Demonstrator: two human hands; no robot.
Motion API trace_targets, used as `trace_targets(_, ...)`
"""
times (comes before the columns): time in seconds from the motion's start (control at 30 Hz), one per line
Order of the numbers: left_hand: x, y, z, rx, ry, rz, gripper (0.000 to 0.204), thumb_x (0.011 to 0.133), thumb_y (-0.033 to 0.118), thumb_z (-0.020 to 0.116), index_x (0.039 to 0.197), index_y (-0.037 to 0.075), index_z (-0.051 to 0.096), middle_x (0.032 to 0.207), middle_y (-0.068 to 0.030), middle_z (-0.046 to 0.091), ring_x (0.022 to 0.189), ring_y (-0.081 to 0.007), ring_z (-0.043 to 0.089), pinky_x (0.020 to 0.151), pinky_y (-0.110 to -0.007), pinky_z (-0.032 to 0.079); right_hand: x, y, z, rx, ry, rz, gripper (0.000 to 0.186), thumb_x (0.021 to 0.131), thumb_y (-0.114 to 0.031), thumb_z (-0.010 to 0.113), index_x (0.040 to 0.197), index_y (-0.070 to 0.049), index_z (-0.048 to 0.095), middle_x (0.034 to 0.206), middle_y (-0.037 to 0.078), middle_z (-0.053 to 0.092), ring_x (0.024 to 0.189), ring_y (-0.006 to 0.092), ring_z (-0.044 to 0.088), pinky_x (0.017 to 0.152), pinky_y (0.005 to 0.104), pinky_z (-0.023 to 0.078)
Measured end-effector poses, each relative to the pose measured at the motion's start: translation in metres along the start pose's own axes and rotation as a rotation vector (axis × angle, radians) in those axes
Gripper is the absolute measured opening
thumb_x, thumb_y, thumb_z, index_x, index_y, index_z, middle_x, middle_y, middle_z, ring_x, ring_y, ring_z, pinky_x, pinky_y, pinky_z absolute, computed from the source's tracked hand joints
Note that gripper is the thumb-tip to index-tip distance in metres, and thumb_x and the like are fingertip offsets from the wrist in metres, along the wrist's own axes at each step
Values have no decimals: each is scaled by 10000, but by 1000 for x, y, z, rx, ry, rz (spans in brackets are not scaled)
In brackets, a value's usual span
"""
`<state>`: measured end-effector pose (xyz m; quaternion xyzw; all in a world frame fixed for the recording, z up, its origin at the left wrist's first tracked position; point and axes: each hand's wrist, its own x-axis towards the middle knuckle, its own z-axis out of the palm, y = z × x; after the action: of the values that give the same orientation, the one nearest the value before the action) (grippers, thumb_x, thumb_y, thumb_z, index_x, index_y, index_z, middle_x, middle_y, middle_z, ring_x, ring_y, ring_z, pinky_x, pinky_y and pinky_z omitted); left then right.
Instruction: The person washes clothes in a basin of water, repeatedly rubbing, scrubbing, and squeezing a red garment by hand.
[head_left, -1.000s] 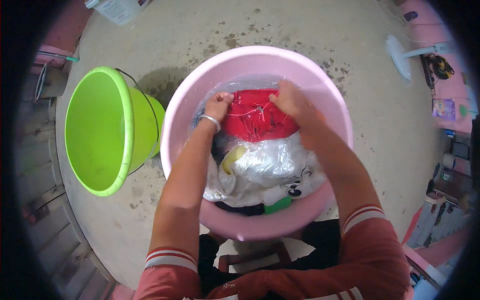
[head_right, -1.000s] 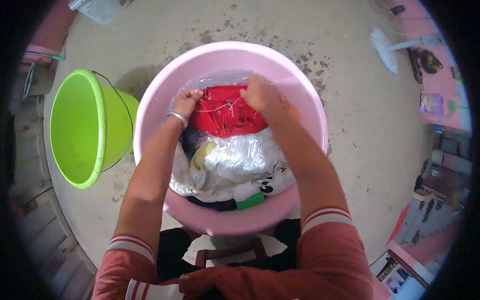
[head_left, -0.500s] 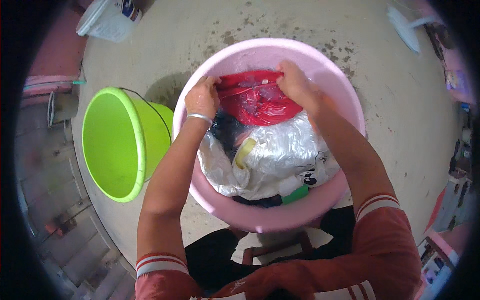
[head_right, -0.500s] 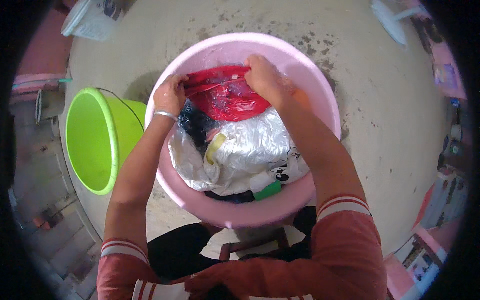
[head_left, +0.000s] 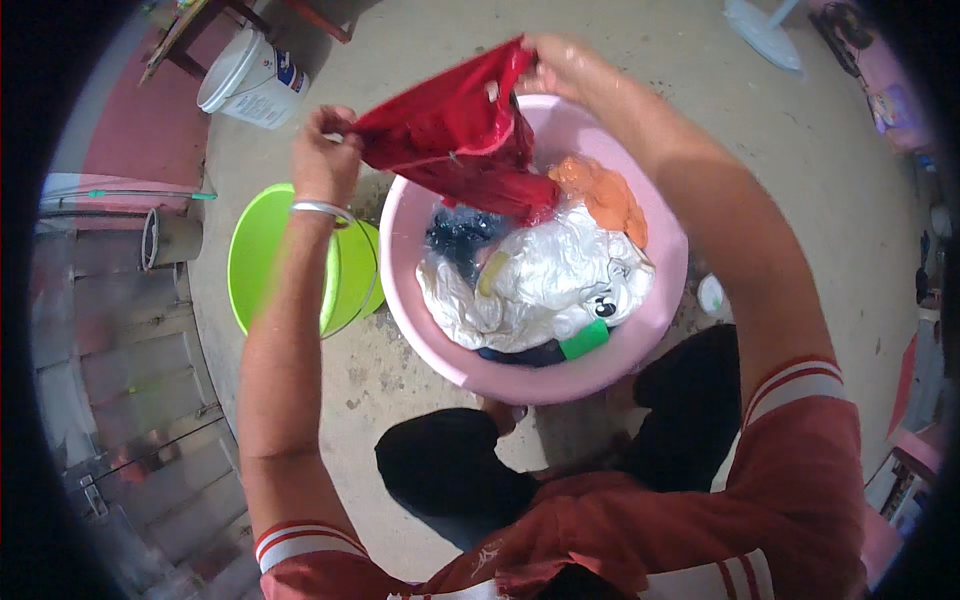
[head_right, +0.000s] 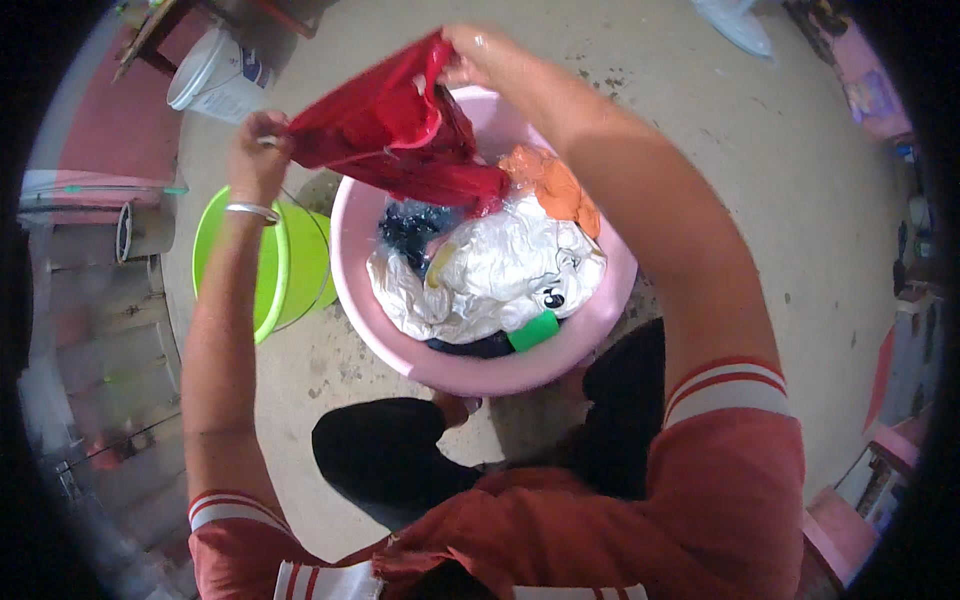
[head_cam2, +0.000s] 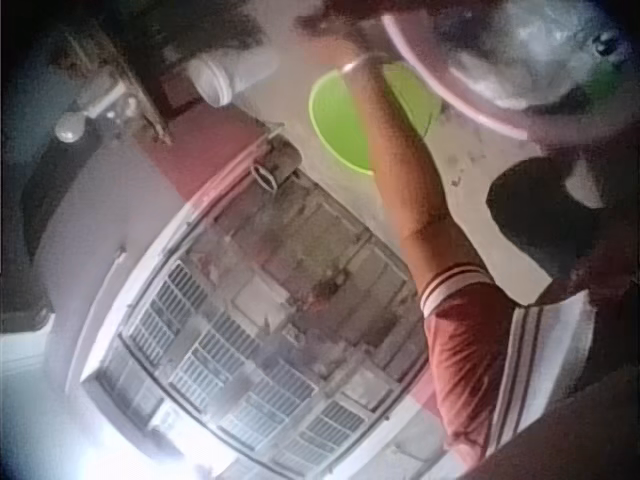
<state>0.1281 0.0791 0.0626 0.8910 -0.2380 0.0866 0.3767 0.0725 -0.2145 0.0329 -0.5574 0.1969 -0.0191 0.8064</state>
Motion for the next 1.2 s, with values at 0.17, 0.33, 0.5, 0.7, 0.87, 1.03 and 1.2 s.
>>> trace_targets(0.17,28,72,-74,-380,-55,-57,254,784,-20,643,1033,24,624,898,-21,643,757,-113,605,694,-223,484,-3,-108,8,137,-254,-150,271,869,-145,378,861,13,599,872,165,661,800,290,626,797,442,512)
trace_targets(0.33,32,109,-111,-541,47,25,245,815,7,663,1055,30,620,932,-29,645,810,-107,611,713,-224,500,-69,-164,27,-177,42,-418,281,895,-240,436,740,-17,509,757,85,563,679,253,523,656,445,435)
trace_targets(0.5,13,38,-27,-153,-120,83,245,801,65,715,1026,41,622,833,-9,612,787,-92,568,698,-245,490,-10,-41,-35,-789,44,-927,345,882,-343,543,938,-2,552,830,123,596,789,227,571,729,386,464)
trace_targets(0.7,-69,-111,200,49,-425,-427,283,784,216,722,975,23,642,891,-163,671,839,-294,653,776,-384,511,1,169,-65,-1074,196,-192,349,861,-405,572,1018,-98,623,947,166,670,894,347,639,802,436,487)
trace_targets(0.87,-148,-107,306,274,-363,-520,337,942,393,439,1126,111,425,1120,-203,518,938,-434,596,776,-524,480,10,298,-68,-1338,236,-7,276,909,-315,515,1050,-98,614,895,186,655,875,352,639,766,462,501)
trace_targets(1.03,-128,-176,339,360,-666,-367,333,922,333,467,1115,81,568,1106,-224,591,966,-430,593,831,-481,482,55,329,-87,-1630,207,-479,250,873,-183,556,1069,-28,569,944,205,642,843,338,654,756,452,515)
trace_targets(1.2,-83,-145,285,569,-1282,-9,438,879,399,523,1116,46,629,1104,-241,614,1026,-373,595,882,-448,471,57,283,-70,-1920,-474,-1,205,856,-154,556,1020,-34,579,906,173,650,834,320,660,750,437,516)
